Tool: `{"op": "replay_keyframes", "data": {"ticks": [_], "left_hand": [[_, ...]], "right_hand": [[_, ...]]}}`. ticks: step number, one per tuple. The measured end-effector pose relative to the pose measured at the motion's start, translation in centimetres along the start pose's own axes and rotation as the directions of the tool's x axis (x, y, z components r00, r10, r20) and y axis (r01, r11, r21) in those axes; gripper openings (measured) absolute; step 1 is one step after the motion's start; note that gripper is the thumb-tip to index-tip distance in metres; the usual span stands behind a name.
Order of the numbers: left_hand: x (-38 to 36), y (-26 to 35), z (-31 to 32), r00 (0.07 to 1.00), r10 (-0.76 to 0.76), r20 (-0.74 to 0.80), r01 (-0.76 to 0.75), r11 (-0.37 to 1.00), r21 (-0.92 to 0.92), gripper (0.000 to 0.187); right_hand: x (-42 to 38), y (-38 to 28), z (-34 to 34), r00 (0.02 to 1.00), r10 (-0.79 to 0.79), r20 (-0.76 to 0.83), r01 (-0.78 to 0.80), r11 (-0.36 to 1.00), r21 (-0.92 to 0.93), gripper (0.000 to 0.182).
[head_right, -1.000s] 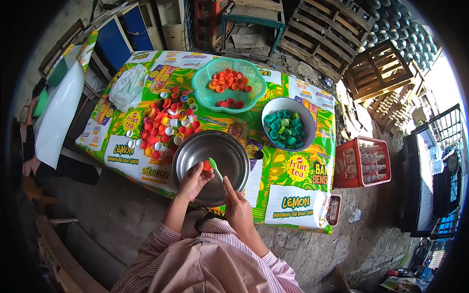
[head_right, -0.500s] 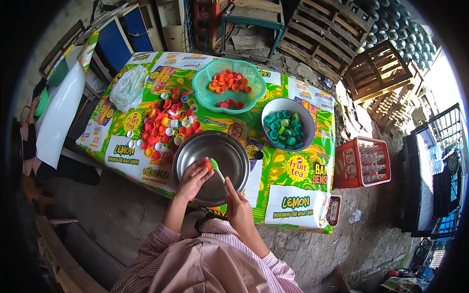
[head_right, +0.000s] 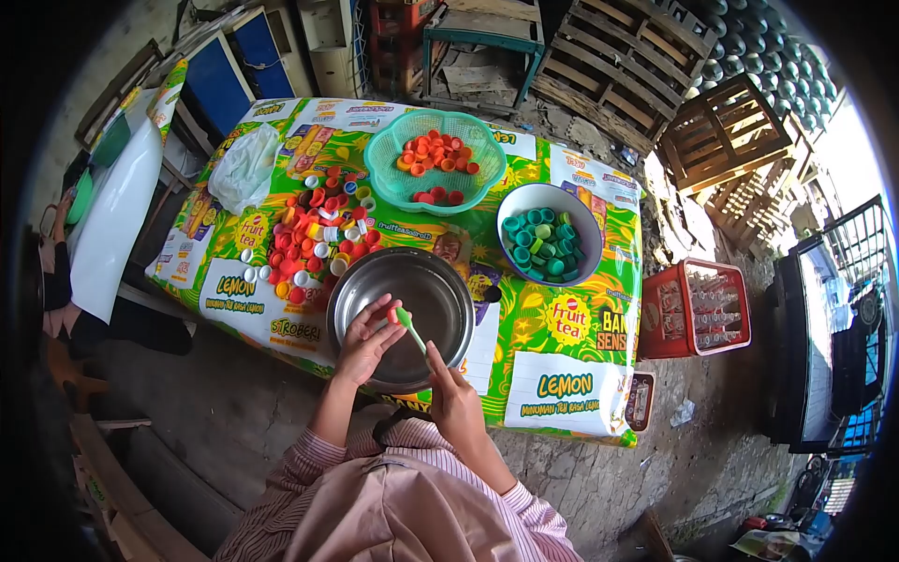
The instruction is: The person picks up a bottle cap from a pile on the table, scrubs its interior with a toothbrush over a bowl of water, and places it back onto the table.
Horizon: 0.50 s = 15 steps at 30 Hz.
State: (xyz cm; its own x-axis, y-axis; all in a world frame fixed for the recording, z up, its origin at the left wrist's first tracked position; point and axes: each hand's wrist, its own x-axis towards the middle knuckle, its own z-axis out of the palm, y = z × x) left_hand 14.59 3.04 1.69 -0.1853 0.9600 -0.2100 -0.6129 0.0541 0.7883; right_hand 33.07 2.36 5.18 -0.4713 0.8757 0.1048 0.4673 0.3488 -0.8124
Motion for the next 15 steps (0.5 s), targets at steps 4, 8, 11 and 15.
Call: {"op": "replay_keyframes", "data": {"ticks": [4,8,11,15], "left_hand": [[0.0,0.0,0.1,0.999,0.033,-0.01,-0.032,0.999,0.034,0.047],[0.0,0.1,0.2,1.0,0.02,0.021,-0.02,1.0,0.002,0.046],[0.1,-0.2,-0.1,0.999,0.019,0.031,-0.02,0.999,0.028,0.045],[-0.2,-0.5,0.1,0.998,-0.056,0.004,0.056,0.997,0.044,0.041]], "right_hand": [[0.0,0.7,0.1,0.999,0.01,-0.039,-0.008,0.999,0.052,0.054],[-0.2,0.7,-0.4,0.999,-0.034,0.018,0.033,0.998,0.049,0.054],[-0.1,1.0,-0.3,1.0,-0.015,-0.009,0.015,0.999,0.03,0.055],[0.4,0.7,-0.8,0.999,-0.033,-0.019,0.033,0.999,0.001,0.054]]}}
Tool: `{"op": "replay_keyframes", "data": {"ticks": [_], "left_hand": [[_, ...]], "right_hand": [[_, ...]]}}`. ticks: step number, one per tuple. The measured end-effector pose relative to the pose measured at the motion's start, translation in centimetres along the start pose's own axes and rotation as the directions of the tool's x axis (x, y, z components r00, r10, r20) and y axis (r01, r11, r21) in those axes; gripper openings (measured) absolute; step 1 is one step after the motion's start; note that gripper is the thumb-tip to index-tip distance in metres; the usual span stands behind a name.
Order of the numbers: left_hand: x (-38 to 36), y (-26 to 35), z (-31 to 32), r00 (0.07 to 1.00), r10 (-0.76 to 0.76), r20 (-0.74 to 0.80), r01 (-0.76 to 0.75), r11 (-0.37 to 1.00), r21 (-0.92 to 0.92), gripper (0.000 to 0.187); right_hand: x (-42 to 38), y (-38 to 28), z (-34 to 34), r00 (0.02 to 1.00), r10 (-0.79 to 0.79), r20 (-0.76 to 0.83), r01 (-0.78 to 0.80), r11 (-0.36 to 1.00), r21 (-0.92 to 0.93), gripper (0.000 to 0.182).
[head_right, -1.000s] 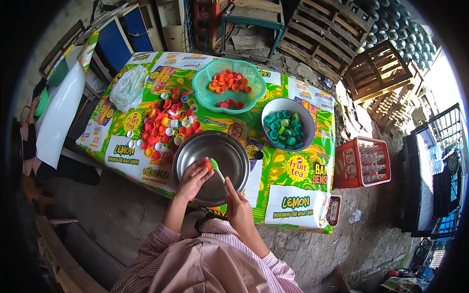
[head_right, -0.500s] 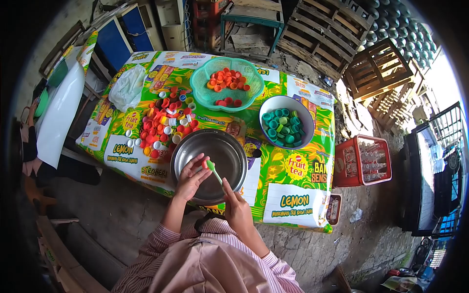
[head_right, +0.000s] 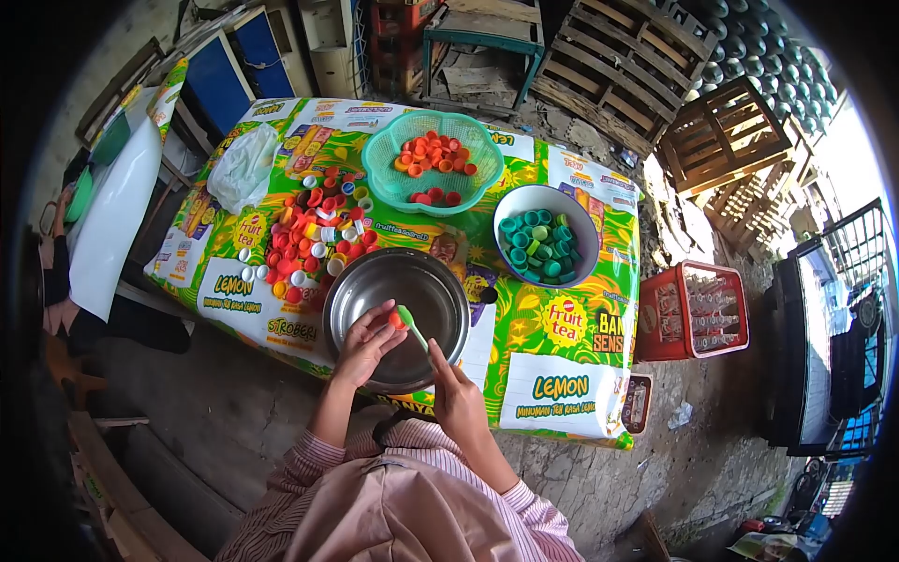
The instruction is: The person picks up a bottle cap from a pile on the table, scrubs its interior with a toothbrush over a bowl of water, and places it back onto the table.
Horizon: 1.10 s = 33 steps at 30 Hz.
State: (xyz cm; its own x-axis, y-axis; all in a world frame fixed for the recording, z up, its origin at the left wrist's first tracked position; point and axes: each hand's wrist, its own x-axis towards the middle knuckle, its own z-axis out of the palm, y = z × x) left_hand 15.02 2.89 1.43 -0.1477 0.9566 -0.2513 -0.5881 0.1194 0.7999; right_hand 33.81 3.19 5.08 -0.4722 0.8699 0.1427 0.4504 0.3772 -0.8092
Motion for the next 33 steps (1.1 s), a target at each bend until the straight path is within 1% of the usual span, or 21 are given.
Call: {"op": "replay_keyframes", "data": {"ticks": [1,2,4,5,9,11,12,14,15,17,19,21,23,24,26,28,29,30,31,32,33], "left_hand": [[-0.1,0.1,0.3,0.997,0.052,0.06,-0.049,0.997,-0.055,0.041],[-0.1,0.1,0.3,0.997,0.052,0.06,-0.049,0.997,-0.055,0.041],[-0.1,0.3,0.1,0.998,-0.01,0.058,0.017,0.994,-0.109,0.042],[-0.2,0.3,0.0,0.998,-0.01,0.055,0.016,0.994,-0.109,0.042],[-0.3,0.6,0.0,0.998,-0.013,0.067,0.021,0.992,-0.125,0.041],[-0.3,0.5,-0.3,0.997,-0.003,0.073,0.013,0.99,-0.139,0.039],[-0.2,0.3,-0.7,0.998,-0.029,0.056,0.034,0.995,-0.097,0.036],[-0.3,-0.2,-1.3,0.998,-0.057,0.038,0.059,0.997,-0.053,0.033],[-0.3,-0.1,-1.4,0.998,-0.032,0.045,0.035,0.997,-0.075,0.03],[-0.4,0.1,-1.4,0.999,-0.007,0.05,0.012,0.995,-0.098,0.028],[-0.5,0.6,-1.3,0.998,-0.056,0.043,0.06,0.992,-0.109,0.026],[-0.3,0.3,-1.7,0.997,-0.051,0.059,0.057,0.994,-0.097,0.028],[-0.2,0.1,-2.0,0.996,-0.049,0.079,0.055,0.995,-0.084,0.029],[-0.1,0.5,-1.7,0.995,-0.042,0.096,0.052,0.993,-0.102,0.029],[0.0,0.7,-1.7,0.993,-0.031,0.11,0.045,0.992,-0.122,0.029],[0.1,0.9,-1.9,0.991,-0.016,0.135,0.039,0.984,-0.171,0.029],[0.1,0.9,-1.9,0.991,-0.017,0.135,0.04,0.984,-0.171,0.029],[0.0,1.1,-1.5,0.993,0.012,0.119,0.007,0.988,-0.157,0.029],[0.0,1.2,-1.3,0.994,0.041,0.103,-0.026,0.989,-0.142,0.029],[0.0,1.0,-1.4,0.994,0.04,0.102,-0.025,0.989,-0.143,0.029],[0.1,0.8,-1.6,0.998,0.021,0.062,-0.018,0.998,-0.054,0.029]], "right_hand": [[-0.1,0.0,0.1,0.999,-0.017,0.045,0.018,1.0,-0.004,0.054],[-0.1,0.1,0.3,0.999,-0.017,0.045,0.017,1.0,-0.004,0.054],[0.1,0.3,0.6,1.0,0.006,0.001,-0.006,1.0,-0.021,0.054],[0.2,0.3,0.6,1.0,0.014,-0.004,-0.014,0.999,-0.041,0.053],[0.1,-0.2,0.6,1.0,0.001,0.009,-0.001,1.0,-0.016,0.052],[0.0,-0.3,1.0,0.999,-0.049,0.01,0.048,0.998,0.032,0.052],[0.0,-0.3,0.9,0.999,-0.048,0.008,0.048,0.998,0.031,0.052],[0.0,-0.4,0.7,0.995,0.073,0.068,-0.073,0.997,-0.002,0.052],[0.0,-0.5,0.9,0.995,0.073,0.065,-0.073,0.997,-0.001,0.052],[-0.3,-0.7,1.2,0.998,-0.017,0.067,0.011,0.995,0.094,0.052],[0.0,-0.5,1.2,0.997,-0.008,0.071,0.0,0.993,0.114,0.052],[0.0,-0.4,1.3,0.997,0.007,0.08,-0.018,0.99,0.137,0.052],[0.2,-0.5,1.2,0.994,0.085,0.064,-0.084,0.996,-0.012,0.054],[0.3,-0.5,1.2,0.994,0.086,0.065,-0.085,0.996,-0.012,0.054],[0.4,-0.5,1.1,0.996,0.069,-0.051,-0.065,0.995,0.07,0.054],[0.3,-0.7,0.9,0.999,0.037,-0.039,-0.033,0.996,0.08,0.054],[0.2,-1.2,0.7,1.0,0.015,0.002,-0.015,0.997,0.076,0.054],[0.1,-1.4,0.6,0.999,-0.005,0.043,0.002,0.997,0.072,0.054],[0.1,-1.5,0.7,0.996,0.01,0.085,-0.013,0.999,0.035,0.054],[0.1,-1.4,0.8,0.996,0.012,0.087,-0.015,0.999,0.035,0.054],[0.2,-1.0,0.9,0.998,0.036,0.057,-0.038,0.999,0.028,0.053]]}}
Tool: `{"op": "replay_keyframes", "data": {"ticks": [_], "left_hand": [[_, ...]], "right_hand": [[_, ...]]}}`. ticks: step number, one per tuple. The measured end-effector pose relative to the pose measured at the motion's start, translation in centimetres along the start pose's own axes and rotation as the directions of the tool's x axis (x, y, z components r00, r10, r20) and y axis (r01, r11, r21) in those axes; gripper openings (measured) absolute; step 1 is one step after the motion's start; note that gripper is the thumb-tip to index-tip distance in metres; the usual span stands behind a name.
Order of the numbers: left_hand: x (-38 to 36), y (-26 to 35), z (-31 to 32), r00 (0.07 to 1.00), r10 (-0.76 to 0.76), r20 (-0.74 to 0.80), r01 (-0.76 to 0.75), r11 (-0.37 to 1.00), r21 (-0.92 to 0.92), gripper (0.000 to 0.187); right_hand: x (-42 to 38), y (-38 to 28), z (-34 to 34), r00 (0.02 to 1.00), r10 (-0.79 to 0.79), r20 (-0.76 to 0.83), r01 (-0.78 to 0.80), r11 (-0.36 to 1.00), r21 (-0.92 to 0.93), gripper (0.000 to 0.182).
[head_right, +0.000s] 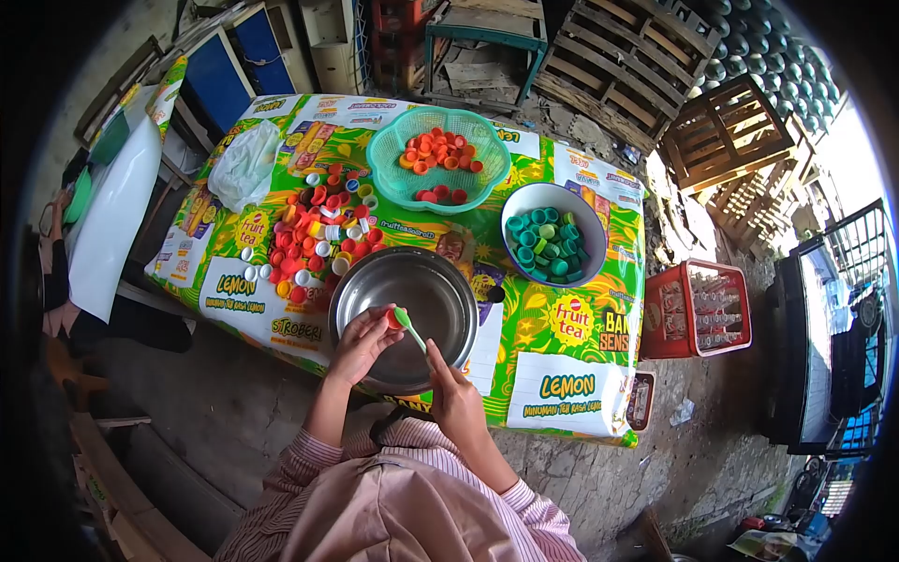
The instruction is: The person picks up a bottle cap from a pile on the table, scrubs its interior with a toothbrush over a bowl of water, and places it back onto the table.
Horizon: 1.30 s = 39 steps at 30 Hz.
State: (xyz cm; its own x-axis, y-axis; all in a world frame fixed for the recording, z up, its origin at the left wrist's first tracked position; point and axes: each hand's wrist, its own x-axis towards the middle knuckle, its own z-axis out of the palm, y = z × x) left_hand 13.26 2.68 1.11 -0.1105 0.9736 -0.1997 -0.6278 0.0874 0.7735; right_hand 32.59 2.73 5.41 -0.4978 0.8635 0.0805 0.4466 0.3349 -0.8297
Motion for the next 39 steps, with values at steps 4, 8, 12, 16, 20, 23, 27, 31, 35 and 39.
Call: {"op": "replay_keyframes", "data": {"ticks": [4,8,12,16,20,23,27,31,35,39], "left_hand": [[-0.2,-0.2,-0.4,1.0,-0.024,-0.02,0.024,1.0,-0.003,0.03],[-0.1,-0.3,0.5,0.999,-0.03,-0.028,0.029,0.998,-0.057,0.032],[0.1,-1.0,0.5,0.996,-0.025,-0.084,0.02,0.998,-0.061,0.033],[0.5,-1.1,0.4,0.998,0.002,-0.066,0.001,0.999,0.048,0.034],[0.7,-1.6,-0.3,1.0,0.006,0.012,-0.006,1.0,0.028,0.036],[0.1,-0.3,0.9,0.999,-0.008,-0.051,0.01,0.999,0.038,0.032],[-0.8,2.2,2.5,0.994,0.113,-0.007,-0.096,0.876,0.472,0.022],[-1.5,3.6,3.6,0.964,0.155,0.218,-0.259,0.336,0.906,0.022],[-0.7,3.5,3.9,0.953,0.221,0.209,-0.282,0.383,0.879,0.021],[0.0,3.4,2.1,0.957,0.085,0.279,-0.291,0.227,0.929,0.023]], "right_hand": [[0.2,0.0,0.1,0.999,-0.007,-0.043,0.01,0.997,0.075,0.053],[0.1,-0.1,0.5,1.0,0.006,0.022,-0.007,0.998,0.061,0.052],[0.3,-0.2,0.5,1.0,-0.007,-0.007,0.008,0.998,0.059,0.052],[0.1,-0.2,0.9,1.0,-0.009,-0.002,0.009,1.0,0.016,0.052],[0.4,-0.1,0.3,0.998,-0.001,-0.059,0.001,1.0,0.005,0.053],[0.1,-0.1,-1.1,0.998,0.064,-0.009,-0.064,0.998,-0.013,0.055],[-0.2,0.7,-2.0,0.99,-0.066,-0.125,0.059,0.997,-0.057,0.055],[-0.4,1.7,-2.2,0.999,0.048,-0.004,-0.048,0.967,-0.252,0.053],[-0.2,1.2,-2.2,0.996,-0.006,-0.093,-0.009,0.988,-0.155,0.053],[-0.1,1.6,-2.0,0.997,0.076,-0.003,-0.073,0.953,-0.295,0.053]]}}
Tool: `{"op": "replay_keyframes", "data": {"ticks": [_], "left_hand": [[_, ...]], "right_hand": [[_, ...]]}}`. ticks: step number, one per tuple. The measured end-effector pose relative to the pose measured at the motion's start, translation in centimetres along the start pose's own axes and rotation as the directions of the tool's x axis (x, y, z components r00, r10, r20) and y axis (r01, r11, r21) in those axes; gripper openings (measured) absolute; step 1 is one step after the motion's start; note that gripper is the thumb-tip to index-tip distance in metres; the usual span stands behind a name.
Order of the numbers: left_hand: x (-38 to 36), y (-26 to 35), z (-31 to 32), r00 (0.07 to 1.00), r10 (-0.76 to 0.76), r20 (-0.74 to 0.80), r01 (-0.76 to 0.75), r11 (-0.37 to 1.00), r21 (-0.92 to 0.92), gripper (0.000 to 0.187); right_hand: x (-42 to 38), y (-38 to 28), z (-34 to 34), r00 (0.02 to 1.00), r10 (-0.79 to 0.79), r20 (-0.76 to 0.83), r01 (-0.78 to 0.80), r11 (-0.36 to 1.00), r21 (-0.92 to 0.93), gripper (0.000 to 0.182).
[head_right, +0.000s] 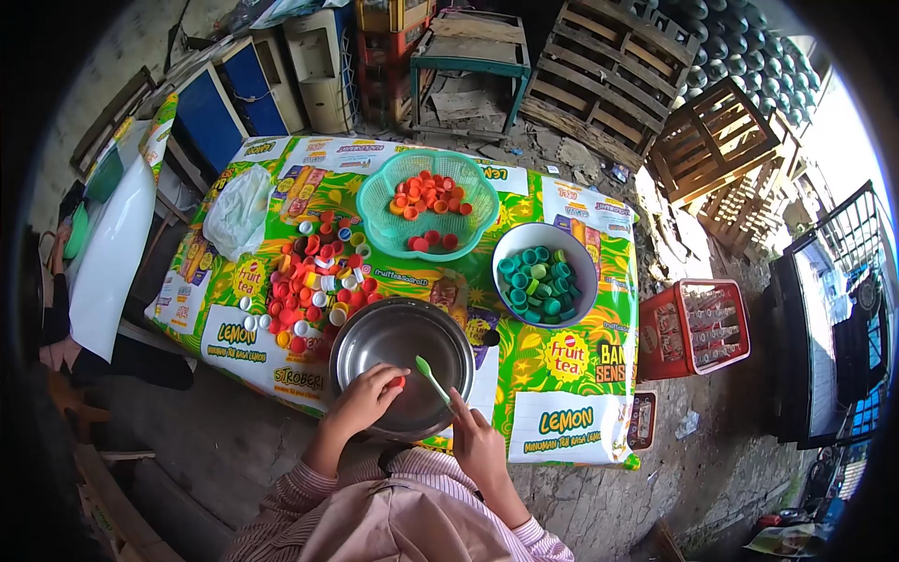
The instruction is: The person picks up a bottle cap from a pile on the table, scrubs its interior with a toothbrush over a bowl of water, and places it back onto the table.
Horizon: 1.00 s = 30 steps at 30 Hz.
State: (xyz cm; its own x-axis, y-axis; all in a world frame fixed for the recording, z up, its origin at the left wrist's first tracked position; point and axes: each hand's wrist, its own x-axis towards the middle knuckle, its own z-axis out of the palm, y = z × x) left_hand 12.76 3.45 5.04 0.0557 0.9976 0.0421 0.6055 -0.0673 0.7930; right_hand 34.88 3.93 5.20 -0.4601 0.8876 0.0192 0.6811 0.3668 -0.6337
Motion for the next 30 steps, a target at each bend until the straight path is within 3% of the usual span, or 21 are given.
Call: {"op": "replay_keyframes", "data": {"ticks": [2,4,6,8,9,14,16,18,19,20,24,26,30], "left_hand": [[0.7,-0.3,-0.6,1.0,0.015,0.009,-0.014,0.999,-0.041,0.023],[1.6,-0.3,-1.3,0.999,0.034,0.02,-0.032,0.996,-0.085,0.022],[3.1,-0.5,-2.6,0.99,-0.023,0.139,0.044,0.988,-0.148,0.02],[5.7,-1.0,-4.6,0.988,0.045,0.149,-0.022,0.988,-0.153,0.018],[7.3,-1.8,-5.3,0.989,-0.001,0.146,0.045,0.953,-0.299,0.02],[19.9,-6.0,-7.8,0.984,-0.099,0.149,0.177,0.66,-0.73,0.028],[25.8,-8.3,-8.3,0.98,-0.117,0.163,0.199,0.472,-0.859,0.041],[30.0,-8.3,-8.7,0.903,-0.416,0.109,0.254,0.313,-0.915,0.058],[30.9,-8.2,-9.1,0.889,-0.447,0.1,0.27,0.334,-0.903,0.07],[31.3,-8.3,-9.0,0.88,-0.47,0.061,0.267,0.386,-0.883,0.07],[27.1,-7.5,-10.1,0.934,-0.356,-0.014,0.157,0.447,-0.881,0.052],[22.5,-7.4,-11.9,0.972,-0.224,-0.071,0.052,0.5,-0.864,0.037],[14.0,-9.6,-15.7,0.959,-0.26,-0.111,0.094,0.664,-0.742,0.032]], "right_hand": [[0.0,-0.7,-0.3,0.997,0.062,-0.053,-0.053,0.987,0.154,0.049],[0.2,-0.6,0.0,0.993,0.12,0.003,-0.119,0.987,0.111,0.049],[0.1,0.0,0.4,0.997,0.066,-0.031,-0.063,0.995,0.072,0.05],[0.2,0.0,0.5,0.996,0.082,-0.039,-0.079,0.995,0.062,0.048],[0.4,0.1,0.8,0.993,0.109,-0.049,-0.104,0.991,0.08,0.047],[0.7,-0.3,1.3,0.98,0.194,-0.053,-0.188,0.977,0.105,0.043],[0.2,-0.3,1.5,0.971,0.224,-0.077,-0.214,0.969,0.125,0.043],[0.1,-0.6,1.2,0.967,0.241,-0.085,-0.231,0.966,0.114,0.043],[-0.1,-0.7,1.2,0.963,0.255,-0.09,-0.245,0.963,0.11,0.043],[-0.2,-0.7,1.2,0.958,0.271,-0.094,-0.262,0.96,0.103,0.043],[-0.1,-1.1,1.1,0.956,0.279,-0.094,-0.267,0.955,0.127,0.044],[0.0,-1.5,0.7,0.944,0.329,-0.035,-0.323,0.939,0.118,0.043],[-0.2,-1.6,1.3,0.954,0.297,-0.046,-0.29,0.949,0.126,0.043]]}}
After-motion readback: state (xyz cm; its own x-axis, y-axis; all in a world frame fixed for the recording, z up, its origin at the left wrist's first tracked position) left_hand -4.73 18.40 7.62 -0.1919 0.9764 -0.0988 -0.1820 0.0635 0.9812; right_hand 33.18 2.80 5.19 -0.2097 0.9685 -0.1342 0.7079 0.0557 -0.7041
